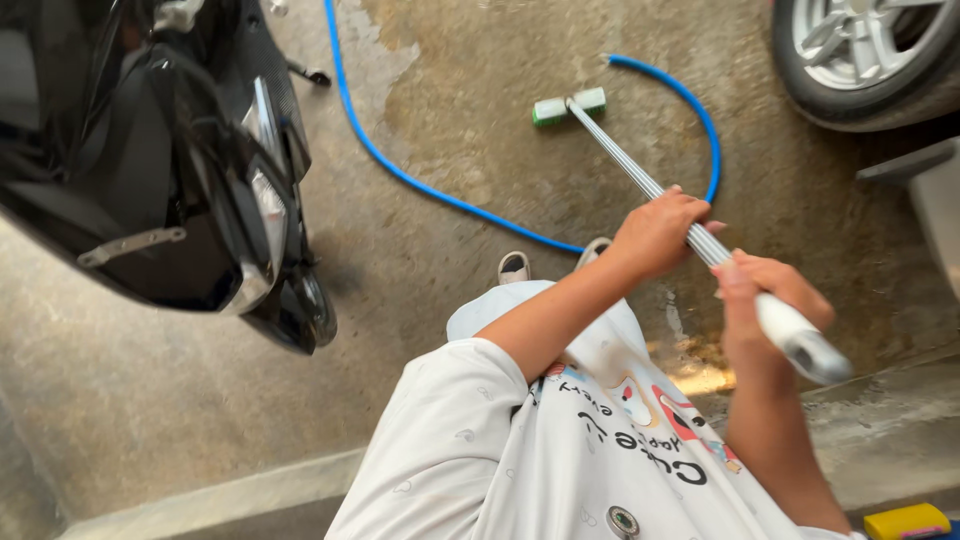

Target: The person washes a motorcycle and the surrounding garage floor using a water hose to spray water and a long-handled brush to scrub the surface.

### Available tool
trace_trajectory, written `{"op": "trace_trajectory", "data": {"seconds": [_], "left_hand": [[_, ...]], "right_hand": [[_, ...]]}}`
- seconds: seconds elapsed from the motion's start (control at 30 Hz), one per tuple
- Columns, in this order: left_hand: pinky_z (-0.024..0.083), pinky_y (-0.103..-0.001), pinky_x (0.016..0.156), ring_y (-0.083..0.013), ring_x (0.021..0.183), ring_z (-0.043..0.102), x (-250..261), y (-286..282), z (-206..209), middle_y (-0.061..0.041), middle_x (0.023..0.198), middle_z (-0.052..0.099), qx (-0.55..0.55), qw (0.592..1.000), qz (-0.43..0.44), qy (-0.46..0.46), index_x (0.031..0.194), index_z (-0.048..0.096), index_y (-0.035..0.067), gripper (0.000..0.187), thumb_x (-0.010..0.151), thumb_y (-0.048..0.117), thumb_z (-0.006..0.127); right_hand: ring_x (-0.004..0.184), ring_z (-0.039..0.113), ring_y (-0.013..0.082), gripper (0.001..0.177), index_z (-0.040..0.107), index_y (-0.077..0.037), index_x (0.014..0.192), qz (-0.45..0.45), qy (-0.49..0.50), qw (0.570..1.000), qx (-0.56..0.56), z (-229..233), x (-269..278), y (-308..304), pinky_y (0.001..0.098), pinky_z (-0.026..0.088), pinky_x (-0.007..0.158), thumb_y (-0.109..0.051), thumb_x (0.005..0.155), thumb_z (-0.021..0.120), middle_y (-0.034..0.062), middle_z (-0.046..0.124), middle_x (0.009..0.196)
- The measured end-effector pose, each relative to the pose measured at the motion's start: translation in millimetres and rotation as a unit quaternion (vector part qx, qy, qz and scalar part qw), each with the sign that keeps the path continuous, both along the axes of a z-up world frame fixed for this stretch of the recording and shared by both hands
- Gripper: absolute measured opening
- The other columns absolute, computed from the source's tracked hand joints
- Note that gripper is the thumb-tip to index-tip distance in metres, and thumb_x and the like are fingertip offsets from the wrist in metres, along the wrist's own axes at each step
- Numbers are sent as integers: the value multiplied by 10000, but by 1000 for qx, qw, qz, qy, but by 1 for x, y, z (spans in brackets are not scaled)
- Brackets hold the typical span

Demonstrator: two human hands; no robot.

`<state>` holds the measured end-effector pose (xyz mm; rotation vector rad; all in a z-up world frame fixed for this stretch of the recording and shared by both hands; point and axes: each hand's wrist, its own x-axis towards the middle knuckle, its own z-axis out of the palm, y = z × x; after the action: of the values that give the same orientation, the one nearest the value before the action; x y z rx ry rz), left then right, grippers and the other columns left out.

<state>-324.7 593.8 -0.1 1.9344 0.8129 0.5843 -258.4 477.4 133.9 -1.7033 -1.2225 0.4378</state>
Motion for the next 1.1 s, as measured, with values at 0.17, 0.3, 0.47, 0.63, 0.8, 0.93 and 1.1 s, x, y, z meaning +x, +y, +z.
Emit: {"op": "trace_trajectory", "data": {"seconds": [0.17,0.3,0.47,0.63,0.8,0.93,1.1], "left_hand": [[519,-465,1088,-363,1076,660,52,29,-70,-119,948,693,12,999,-41,9,855,642,122,232,885,333,735],[537,-477,916,-402,1320,543,98,69,-112,-104,1088,704,-8,997,-48,67,887,641,121,225,856,315,751],[515,-468,967,-420,1318,506,153,159,-153,-140,1324,646,62,995,13,72,906,656,130,254,799,329,773],[475,-585,963,-378,1204,594,235,217,-121,-66,1084,742,215,967,95,102,857,713,169,331,758,481,757],[528,-467,786,-337,890,668,275,193,-42,-84,814,694,13,996,-12,89,715,679,115,385,846,474,727],[530,-478,796,-355,828,657,261,211,-65,-109,806,661,74,993,83,36,726,666,100,334,858,398,738],[523,-470,737,-365,820,639,195,303,-141,-130,811,651,103,978,175,41,742,657,91,265,799,313,792]], "right_hand": [[806,693,185,150,604,4,991,-35,-15,999,23,-50,23,19,391,590,1011,-68,1099,680,131,711,888],[836,697,202,142,598,-11,982,-25,3,998,55,-81,65,55,382,585,977,-41,1076,700,142,706,945],[906,716,288,168,593,-28,913,-3,-26,992,120,-123,115,150,406,587,932,-29,991,741,143,696,920],[911,714,261,142,625,-27,917,24,-40,996,77,-110,224,205,390,580,864,-24,994,743,142,715,956],[711,632,130,113,628,-16,905,81,75,994,11,-36,299,193,303,544,773,-31,1001,688,61,647,792],[753,609,119,124,636,-26,920,133,113,985,7,-46,299,218,327,561,915,-39,1035,680,53,644,783],[740,590,125,112,677,-7,866,137,129,982,0,-124,241,309,286,504,702,-39,951,742,63,675,841]]}}
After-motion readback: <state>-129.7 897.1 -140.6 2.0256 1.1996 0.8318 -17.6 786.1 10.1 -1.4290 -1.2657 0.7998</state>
